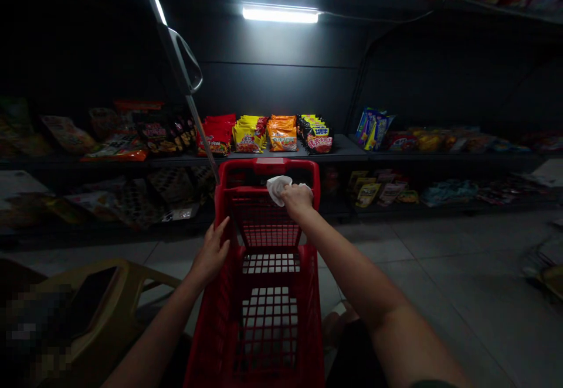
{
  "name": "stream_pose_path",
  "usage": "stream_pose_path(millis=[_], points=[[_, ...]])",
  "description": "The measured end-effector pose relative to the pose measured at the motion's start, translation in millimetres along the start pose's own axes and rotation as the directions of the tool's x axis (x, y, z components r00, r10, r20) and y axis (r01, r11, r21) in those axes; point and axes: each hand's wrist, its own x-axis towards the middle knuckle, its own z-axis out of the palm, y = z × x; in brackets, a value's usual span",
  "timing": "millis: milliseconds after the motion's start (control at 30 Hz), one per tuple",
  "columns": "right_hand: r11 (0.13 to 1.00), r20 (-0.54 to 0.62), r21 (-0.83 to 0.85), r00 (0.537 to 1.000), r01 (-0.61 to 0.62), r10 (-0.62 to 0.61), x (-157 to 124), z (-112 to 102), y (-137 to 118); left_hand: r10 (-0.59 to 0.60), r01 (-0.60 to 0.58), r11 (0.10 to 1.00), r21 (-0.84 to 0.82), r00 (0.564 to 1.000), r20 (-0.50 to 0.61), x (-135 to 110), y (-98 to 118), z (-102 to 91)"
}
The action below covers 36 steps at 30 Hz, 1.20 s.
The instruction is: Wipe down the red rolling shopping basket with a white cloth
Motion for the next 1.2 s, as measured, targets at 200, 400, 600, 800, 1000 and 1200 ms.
stream_pose_path(millis=[200, 400, 600, 800, 1000, 1200], points=[[0.947, -0.161, 0.080, 0.941, 0.312, -0.297, 34.2, 10.4, -70.3, -0.027, 0.027, 1.000, 0.000, 1.000, -0.006, 2.0, 8.6, 6.4], [0.876, -0.215, 0.234, 0.901, 0.422, -0.376, 21.4, 80.6, -87.8, -0.049, 0.048, 0.999, -0.025, 0.999, -0.009, -0.9, 14.5, 13.7], [0.912, -0.165, 0.230, 0.938, 0.339, -0.306, 13.0, 94.9, -90.1, -0.041, 0.036, 0.992, -0.125, 0.999, -0.036, 3.0, 15.7, 17.6], [0.898, -0.362, 0.268, 0.901, 0.348, -0.241, 30.9, 89.6, -93.1, -0.084, 0.070, 0.961, -0.267, 0.996, -0.041, 2.5, 16.8, 20.1], [0.635, -0.291, 0.674, 0.655, -0.376, 0.697, 0.1, 140.2, -25.5, -0.159, 0.148, 0.930, -0.337, 0.987, -0.006, -2.1, 18.1, 26.0], [0.528, -0.288, 0.700, 0.487, -0.481, 0.825, 18.2, 140.2, -95.6, -0.098, 0.069, 0.934, -0.350, 0.993, -0.067, -9.9, 21.6, 38.6]])
